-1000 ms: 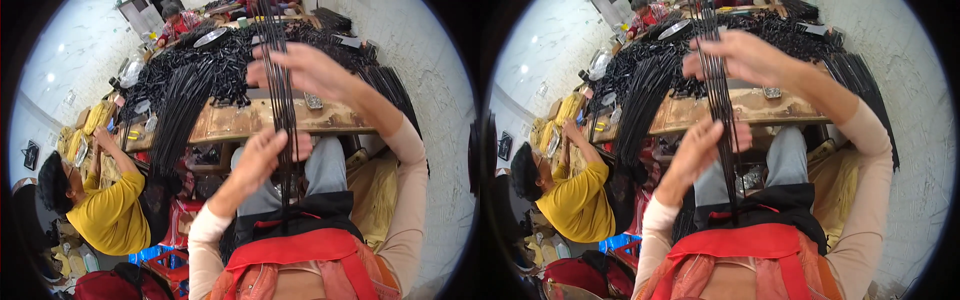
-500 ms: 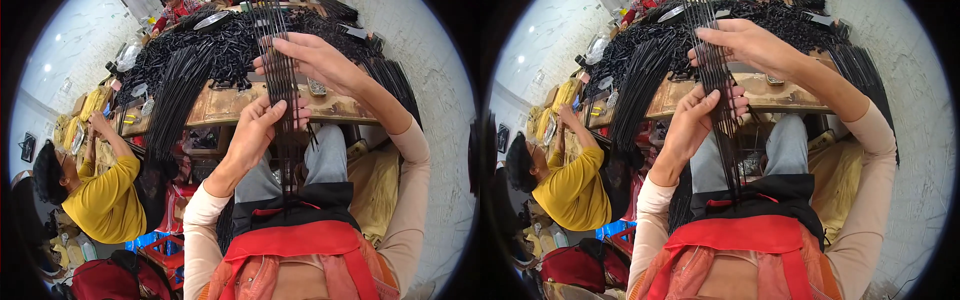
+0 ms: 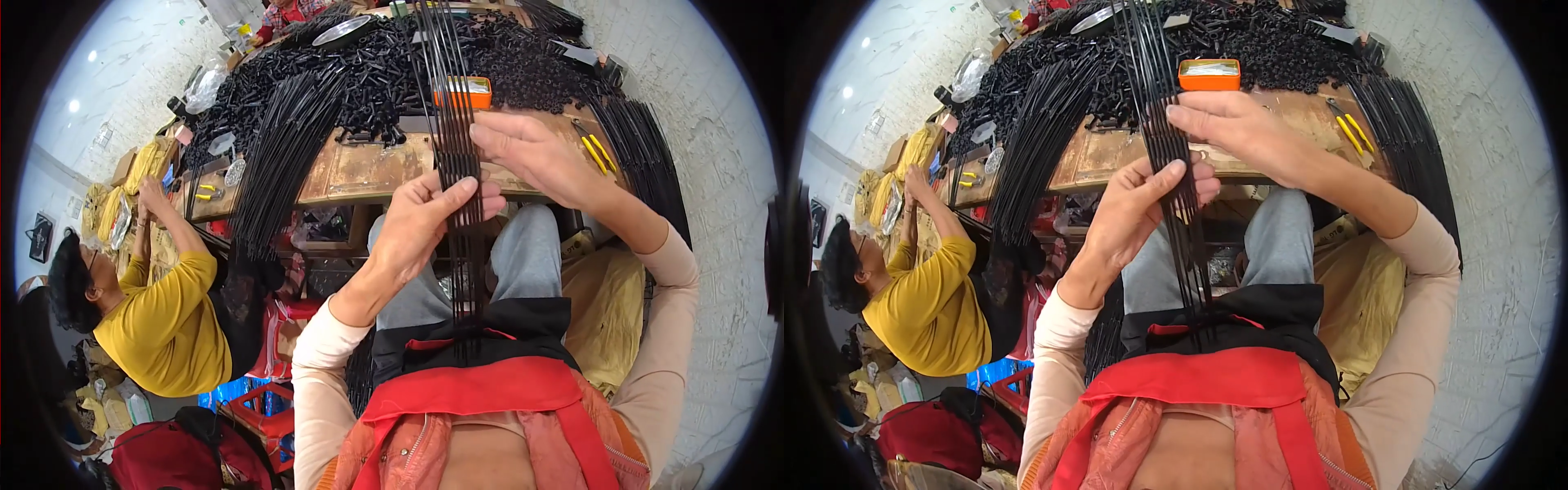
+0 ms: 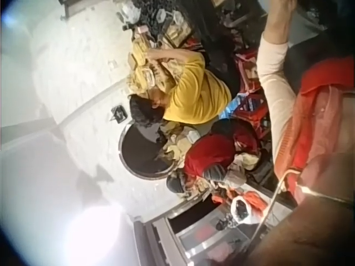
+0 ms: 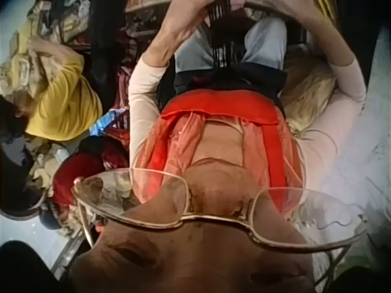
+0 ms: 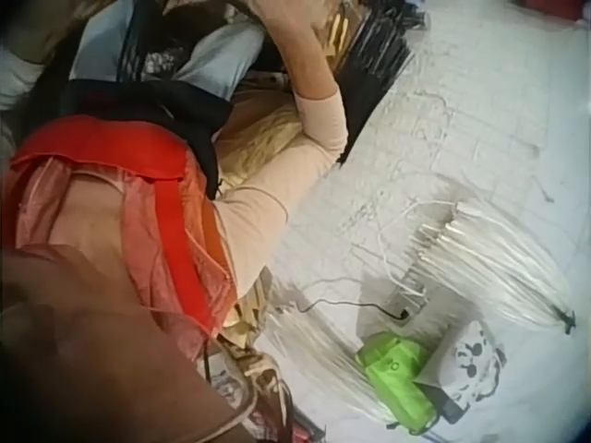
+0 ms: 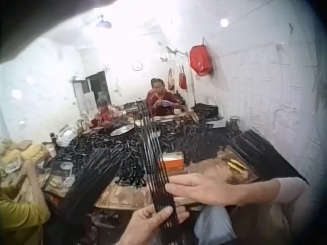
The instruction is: Assembling wire harnesses by grouping multiple wires and using a jig and pliers to secure them into connectors.
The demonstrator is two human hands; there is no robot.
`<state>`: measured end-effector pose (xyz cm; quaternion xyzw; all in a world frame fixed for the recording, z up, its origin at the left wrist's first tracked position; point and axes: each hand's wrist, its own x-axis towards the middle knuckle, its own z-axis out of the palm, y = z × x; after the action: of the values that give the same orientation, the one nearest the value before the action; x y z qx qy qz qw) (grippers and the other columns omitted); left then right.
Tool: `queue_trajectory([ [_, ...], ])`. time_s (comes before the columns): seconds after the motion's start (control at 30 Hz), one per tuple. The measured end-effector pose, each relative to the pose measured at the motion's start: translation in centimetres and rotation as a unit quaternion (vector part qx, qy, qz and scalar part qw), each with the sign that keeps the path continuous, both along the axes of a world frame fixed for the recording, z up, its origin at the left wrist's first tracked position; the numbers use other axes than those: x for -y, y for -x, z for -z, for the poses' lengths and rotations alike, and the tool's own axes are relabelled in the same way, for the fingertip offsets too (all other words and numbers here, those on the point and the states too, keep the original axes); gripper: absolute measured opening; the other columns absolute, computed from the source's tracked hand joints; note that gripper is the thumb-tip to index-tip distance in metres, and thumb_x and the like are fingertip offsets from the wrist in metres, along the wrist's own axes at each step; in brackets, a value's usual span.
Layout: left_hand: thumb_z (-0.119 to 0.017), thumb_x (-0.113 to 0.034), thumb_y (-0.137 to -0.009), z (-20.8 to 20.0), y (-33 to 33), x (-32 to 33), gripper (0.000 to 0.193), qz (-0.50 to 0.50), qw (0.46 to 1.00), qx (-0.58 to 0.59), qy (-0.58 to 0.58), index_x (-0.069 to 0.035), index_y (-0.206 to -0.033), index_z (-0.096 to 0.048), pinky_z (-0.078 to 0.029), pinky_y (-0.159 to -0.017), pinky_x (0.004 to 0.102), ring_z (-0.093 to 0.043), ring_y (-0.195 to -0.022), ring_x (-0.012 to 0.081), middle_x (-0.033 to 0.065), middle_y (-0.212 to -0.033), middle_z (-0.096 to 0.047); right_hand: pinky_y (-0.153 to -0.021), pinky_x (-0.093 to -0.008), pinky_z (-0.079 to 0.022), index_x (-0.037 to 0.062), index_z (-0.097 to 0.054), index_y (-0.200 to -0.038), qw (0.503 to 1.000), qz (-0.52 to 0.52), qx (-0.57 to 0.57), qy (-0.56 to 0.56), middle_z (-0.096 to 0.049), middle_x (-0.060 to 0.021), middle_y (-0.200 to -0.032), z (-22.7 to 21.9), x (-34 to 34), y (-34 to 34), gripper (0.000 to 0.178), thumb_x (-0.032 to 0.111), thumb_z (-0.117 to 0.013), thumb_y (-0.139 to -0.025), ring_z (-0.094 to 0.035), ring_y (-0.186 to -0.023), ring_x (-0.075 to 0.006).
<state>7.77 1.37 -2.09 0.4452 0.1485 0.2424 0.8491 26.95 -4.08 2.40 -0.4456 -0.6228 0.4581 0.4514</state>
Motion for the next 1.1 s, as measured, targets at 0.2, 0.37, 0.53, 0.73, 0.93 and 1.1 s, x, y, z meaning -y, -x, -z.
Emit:
queue_trajectory([
  [0.2, -0.062, -0.01, -0.096, -0.4, -0.5, 0.6, 0.022, -0.037, 0.999, -0.002, -0.007, 0.005, -0.111, -0.063, -0.06, -0.082, 0.033, -0.071, -0.094, 0.0232, 0.0153, -0.101, -0.071, -0.089, -0.0274, -0.043, -0.003, -0.063, -0.117, 0.991, 0.051, 0.125, 0.003, -0.061, -0.0015, -0.101, 0.9, 0.8, 0.0, 0.039, 0.03, -0.045, -0.105, -0.053, -0.097, -0.0089],
  [0.37, -0.06, -0.011, -0.097, -0.4, -0.1, 0.0, 0.024, -0.038, 0.999, -0.006, -0.029, 0.004, -0.116, -0.062, -0.059, -0.084, 0.033, -0.07, -0.095, 0.0229, 0.0157, -0.105, -0.07, -0.08, -0.0241, -0.045, -0.0033, -0.064, -0.115, 0.933, 0.104, 0.282, -0.197, -0.059, -0.0023, -0.084, 0.1, 1.6, -1.6, 0.044, 0.033, -0.04, -0.106, -0.056, -0.08, -0.0106],
  [0.53, -0.049, -0.022, -0.103, -0.1, 0.2, -0.1, 0.042, 0.05, 0.998, 0.043, 0.008, 0.008, -0.134, -0.046, -0.049, -0.102, 0.0405, -0.06, -0.117, 0.0284, 0.0217, -0.129, -0.058, -0.071, -0.0278, -0.055, 0.0002, -0.057, -0.11, 0.981, 0.062, -0.072, 0.166, -0.066, -0.0129, -0.083, -2.8, 5.6, -6.4, 0.044, 0.039, -0.038, -0.105, -0.067, -0.078, -0.0218],
  [0.73, -0.045, -0.025, -0.104, -0.6, -0.9, 0.3, 0.05, 0.077, 0.996, 0.035, -0.017, 0.009, -0.14, -0.038, -0.042, -0.11, 0.0455, -0.053, -0.126, 0.0341, 0.0243, -0.136, -0.052, -0.079, -0.0324, -0.056, 0.002, -0.059, -0.104, 0.971, 0.182, -0.11, 0.105, -0.068, -0.0158, -0.108, -5.0, 7.9, -13.8, 0.042, 0.039, -0.04, -0.105, -0.069, -0.095, -0.022],
  [0.93, -0.044, -0.019, -0.105, -0.7, -1.9, 0.2, 0.043, 0.084, 0.996, 0.015, -0.023, 0.008, -0.138, -0.042, -0.046, -0.106, 0.0388, -0.057, -0.123, 0.0291, 0.0213, -0.134, -0.055, -0.076, -0.025, -0.053, -0.0019, -0.058, -0.125, 0.969, 0.223, -0.094, 0.036, -0.066, -0.0053, -0.108, -4.9, 5.6, -16.9, 0.044, 0.034, -0.047, -0.103, -0.064, -0.09, -0.0101],
  [1.1, -0.046, -0.016, -0.104, -1.2, -1.9, 0.6, 0.039, 0.08, 0.996, -0.004, -0.028, 0.008, -0.135, -0.044, -0.047, -0.106, 0.0381, -0.057, -0.123, 0.0283, 0.0207, -0.132, -0.056, -0.071, -0.0206, -0.051, -0.0023, -0.059, -0.125, 0.965, 0.244, -0.082, 0.042, -0.066, -0.004, -0.11, -4.3, 4.9, -17.4, 0.038, 0.027, -0.049, -0.103, -0.062, -0.088, -0.0072],
])
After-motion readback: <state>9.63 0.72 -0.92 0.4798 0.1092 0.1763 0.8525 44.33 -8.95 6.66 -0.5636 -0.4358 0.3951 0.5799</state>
